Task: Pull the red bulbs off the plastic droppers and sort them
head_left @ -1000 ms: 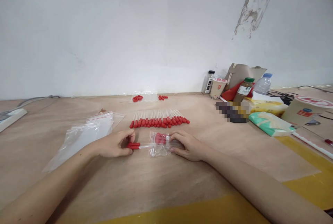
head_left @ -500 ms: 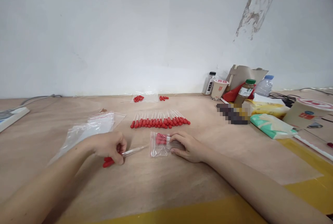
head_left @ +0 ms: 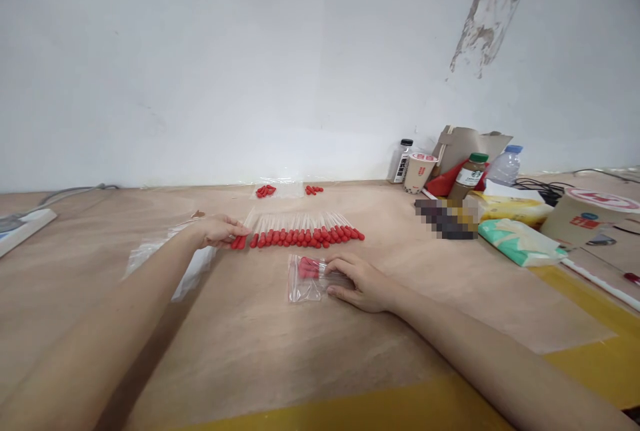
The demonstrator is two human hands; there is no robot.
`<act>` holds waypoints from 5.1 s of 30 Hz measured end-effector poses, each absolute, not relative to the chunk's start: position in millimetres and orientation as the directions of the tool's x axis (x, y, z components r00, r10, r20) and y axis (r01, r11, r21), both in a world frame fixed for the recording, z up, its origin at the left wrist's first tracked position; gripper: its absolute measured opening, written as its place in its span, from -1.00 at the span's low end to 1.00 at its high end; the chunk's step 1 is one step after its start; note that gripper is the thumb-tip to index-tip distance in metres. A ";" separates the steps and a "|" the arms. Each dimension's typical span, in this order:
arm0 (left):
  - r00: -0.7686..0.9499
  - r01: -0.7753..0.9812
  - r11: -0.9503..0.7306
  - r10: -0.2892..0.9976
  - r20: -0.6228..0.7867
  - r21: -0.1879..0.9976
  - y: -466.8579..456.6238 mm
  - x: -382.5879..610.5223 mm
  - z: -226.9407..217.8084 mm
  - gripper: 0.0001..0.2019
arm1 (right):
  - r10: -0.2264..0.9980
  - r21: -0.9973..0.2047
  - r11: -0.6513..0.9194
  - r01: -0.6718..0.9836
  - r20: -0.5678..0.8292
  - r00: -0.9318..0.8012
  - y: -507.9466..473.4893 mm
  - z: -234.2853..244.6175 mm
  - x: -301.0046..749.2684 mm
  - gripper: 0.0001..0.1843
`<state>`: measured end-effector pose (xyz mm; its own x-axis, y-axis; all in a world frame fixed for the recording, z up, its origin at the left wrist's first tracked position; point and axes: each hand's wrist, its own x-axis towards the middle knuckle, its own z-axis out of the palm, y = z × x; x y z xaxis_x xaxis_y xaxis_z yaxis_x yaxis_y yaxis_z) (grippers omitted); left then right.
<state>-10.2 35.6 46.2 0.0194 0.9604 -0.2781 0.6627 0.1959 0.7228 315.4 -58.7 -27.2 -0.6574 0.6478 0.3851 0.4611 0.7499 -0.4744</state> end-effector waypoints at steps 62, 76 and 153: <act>0.541 0.613 -0.593 0.796 0.270 0.521 -73.1 71.3 -12.8 -0.89 | 0.598 -0.489 0.776 0.399 0.368 -0.711 -52.7 -31.0 314.9 -0.63; 0.621 0.650 -0.675 0.737 0.268 0.348 -74.7 58.0 -5.1 -0.84 | 0.603 -0.456 0.781 0.428 0.369 -0.708 -54.2 -31.3 320.0 -0.60; 0.268 0.669 -0.411 0.911 0.315 0.619 -59.3 52.8 -27.2 -0.72 | 0.553 -0.467 0.807 0.363 0.379 -0.742 -51.0 -27.1 316.6 -0.63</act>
